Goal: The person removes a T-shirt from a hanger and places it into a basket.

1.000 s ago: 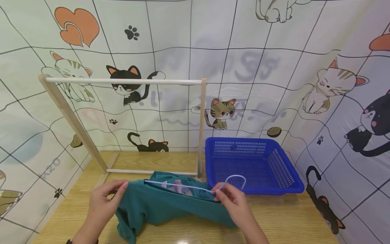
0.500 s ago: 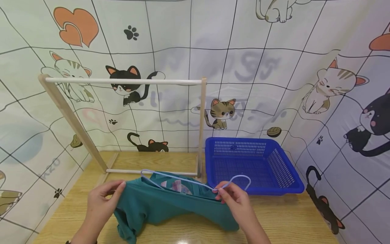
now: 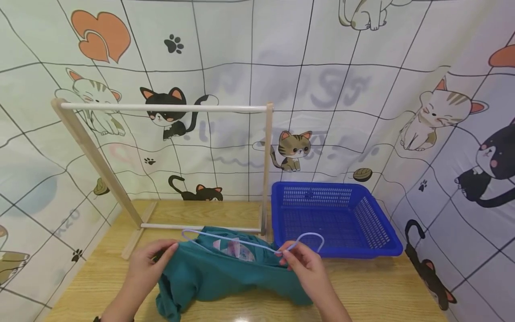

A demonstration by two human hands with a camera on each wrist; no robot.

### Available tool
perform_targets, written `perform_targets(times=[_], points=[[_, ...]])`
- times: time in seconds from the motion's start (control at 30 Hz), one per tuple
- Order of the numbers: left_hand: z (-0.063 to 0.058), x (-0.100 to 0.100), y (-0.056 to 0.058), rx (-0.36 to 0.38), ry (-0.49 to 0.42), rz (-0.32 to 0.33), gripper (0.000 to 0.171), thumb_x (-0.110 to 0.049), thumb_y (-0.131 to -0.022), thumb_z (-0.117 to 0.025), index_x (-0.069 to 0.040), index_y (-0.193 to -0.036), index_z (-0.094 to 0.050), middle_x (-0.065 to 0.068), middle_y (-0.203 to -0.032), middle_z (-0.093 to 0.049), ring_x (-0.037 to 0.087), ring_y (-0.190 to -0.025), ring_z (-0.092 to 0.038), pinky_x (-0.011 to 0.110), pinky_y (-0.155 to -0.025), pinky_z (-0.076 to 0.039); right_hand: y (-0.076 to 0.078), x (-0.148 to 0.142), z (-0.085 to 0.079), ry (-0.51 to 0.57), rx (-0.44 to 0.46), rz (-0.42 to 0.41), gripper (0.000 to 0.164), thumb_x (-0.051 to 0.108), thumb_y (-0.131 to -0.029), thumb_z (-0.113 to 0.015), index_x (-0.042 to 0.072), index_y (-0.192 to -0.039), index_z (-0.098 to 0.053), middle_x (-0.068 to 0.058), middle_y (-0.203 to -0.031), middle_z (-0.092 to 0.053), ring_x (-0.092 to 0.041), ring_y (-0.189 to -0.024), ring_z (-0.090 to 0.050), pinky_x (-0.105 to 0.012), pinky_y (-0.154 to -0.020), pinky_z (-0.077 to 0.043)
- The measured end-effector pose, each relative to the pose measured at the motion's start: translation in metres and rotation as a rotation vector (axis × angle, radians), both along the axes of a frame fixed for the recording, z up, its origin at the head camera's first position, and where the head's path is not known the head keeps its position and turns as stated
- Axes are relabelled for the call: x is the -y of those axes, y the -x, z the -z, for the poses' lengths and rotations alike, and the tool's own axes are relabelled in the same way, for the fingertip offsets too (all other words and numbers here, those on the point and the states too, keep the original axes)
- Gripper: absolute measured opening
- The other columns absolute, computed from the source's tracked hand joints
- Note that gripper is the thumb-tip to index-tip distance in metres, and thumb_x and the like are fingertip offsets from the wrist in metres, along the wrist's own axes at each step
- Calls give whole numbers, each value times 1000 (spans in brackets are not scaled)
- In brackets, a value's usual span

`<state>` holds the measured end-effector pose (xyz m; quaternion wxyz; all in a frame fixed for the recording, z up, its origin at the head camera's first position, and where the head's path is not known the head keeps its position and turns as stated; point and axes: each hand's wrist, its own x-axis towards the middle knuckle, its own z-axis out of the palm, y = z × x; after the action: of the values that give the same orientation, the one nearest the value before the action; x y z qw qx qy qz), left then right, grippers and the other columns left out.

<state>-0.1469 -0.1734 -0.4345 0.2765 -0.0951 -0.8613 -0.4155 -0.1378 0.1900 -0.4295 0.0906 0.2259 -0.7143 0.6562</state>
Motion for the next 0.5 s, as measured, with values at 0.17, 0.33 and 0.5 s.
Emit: perform_targets(times=[0.17, 0.33, 0.5], points=[[2, -5, -2, 145, 22, 115, 28, -19, -99, -49, -15, -125, -59, 2, -127, -60, 25, -121, -52, 48, -95, -45, 3, 4, 6, -54, -77, 3, 15, -10, -93, -46, -5, -96, -61, -5, -92, -67, -12, -76, -64, -26, -62, -51], [-8, -15, -5, 114, 9, 166, 35, -17, -100, -46, -22, -135, -49, -1, -137, -50, 20, -130, -42, 48, -101, -36, 3, 8, 9, -127, -109, 16, 17, -10, -92, -49, -1, -95, -62, -7, -90, -66, -13, -76, -64, -28, -62, -53], [-20, -29, -12, 25, 229, 212, 36, -19, -94, -60, -23, -129, -56, -5, -130, -57, 16, -123, -50, 43, -98, -43, 4, 13, 11, -142, -143, -6, 17, -10, -92, -49, 0, -93, -63, -8, -90, -66, -11, -76, -64, -28, -65, -54]])
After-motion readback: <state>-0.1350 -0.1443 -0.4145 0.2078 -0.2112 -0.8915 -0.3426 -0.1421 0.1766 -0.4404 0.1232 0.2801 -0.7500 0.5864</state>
